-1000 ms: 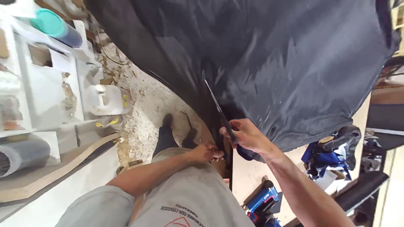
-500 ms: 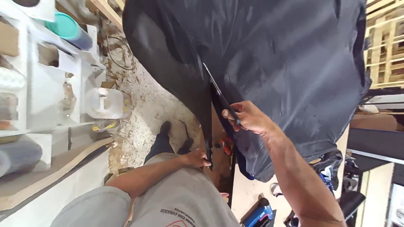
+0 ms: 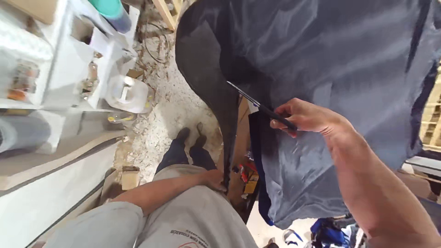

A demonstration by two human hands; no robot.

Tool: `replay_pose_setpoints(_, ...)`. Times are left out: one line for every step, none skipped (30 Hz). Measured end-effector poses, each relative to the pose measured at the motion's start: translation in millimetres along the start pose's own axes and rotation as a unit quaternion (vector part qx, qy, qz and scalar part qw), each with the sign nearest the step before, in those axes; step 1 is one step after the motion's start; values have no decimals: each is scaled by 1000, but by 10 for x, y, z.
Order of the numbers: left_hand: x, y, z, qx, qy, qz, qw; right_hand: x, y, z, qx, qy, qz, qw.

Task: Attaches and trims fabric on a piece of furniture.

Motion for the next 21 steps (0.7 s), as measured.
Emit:
replay_pose_setpoints(-19, 0, -14, -13, -4, 4, 1000, 1, 45, -68, -8, -4, -3, 1000)
replay_pose_setpoints(-33, 7, -32, -29, -1, 10, 1000, 15, 85, -135, -13, -7, -5, 1000)
replay_pose_setpoints(-53, 19, -52, -44, 8, 13, 999, 36, 119, -197, -17, -14, -5, 1000)
replay_pose_setpoints(-75, 35, -85, -55, 20, 20, 998, 65, 147, -261, -22, -21, -5, 1000)
replay_pose_setpoints(-97, 48, -120, -69, 36, 27, 997, 103, 165, -333, -30, -25, -5, 999)
replay_pose_setpoints(-124, 55, -150, -82, 54, 31, 995, 143, 183, -400, -38, -21, -5, 999)
replay_pose_setpoints(-146, 62, -184, -85, 67, 38, 993, 191, 203, -460, -45, -11, -4, 999)
replay_pose_setpoints(-149, 78, -229, -82, 81, 43, 992, 246, 221, -510, -47, 3, -1, 999)
replay_pose_setpoints(-161, 83, -281, -78, 95, 46, 991, 303, 241, -558, -45, 24, 7, 999)
replay_pose_setpoints(-188, 67, -329, -74, 106, 49, 990, 362, 264, -604, -41, 55, 21, 997)
replay_pose_setpoints(-219, 46, -390, -79, 120, 44, 989, 428, 287, -653, -38, 94, 38, 994)
replay_pose_setpoints(-264, 20, -444, -86, 147, 35, 985, 508, 314, -699, -36, 136, 56, 988)
replay_pose_setpoints(-315, -12, -483, -94, 177, 20, 980, 601, 345, -732, -39, 184, 72, 979)
replay_pose_setpoints(-384, -51, -548, -106, 197, 3, 975, 691, 392, -760, -49, 238, 90, 966)
replay_pose_setpoints(-444, -94, -671, -124, 208, -16, 970, 768, 454, -779, -60, 288, 109, 950)
replay_pose_setpoints(-472, -145, -823, -139, 206, -33, 968, 841, 508, -794, -70, 329, 124, 933)
replay_pose_setpoints(-526, -234, -982, -151, 199, -46, 967, 897, 557, -825, -80, 361, 135, 919)
replay_pose_setpoints(-605, -362, -1116, -158, 187, -48, 968, 955, 587, -851, -82, 385, 143, 908)
replay_pose_setpoints(-738, -505, -1197, -157, 178, -29, 971, 1006, 592, -869, -79, 401, 148, 901)
replay_pose_setpoints(-1010, -673, -1217, -147, 171, 18, 974, 1032, 590, -882, -72, 414, 152, 895)
replay_pose_setpoints(-1391, -890, -1174, -125, 144, 89, 978, 1053, 579, -886, -66, 424, 155, 890)
Point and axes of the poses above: each hand's wrist, its own y-axis towards the middle knuckle, its own x-axis out of the palm, z = x × y, the point moved 10 cm from there along y, towards the middle knuckle, and after that the axes turned 1 degree about -x, right-handed, at the moved point
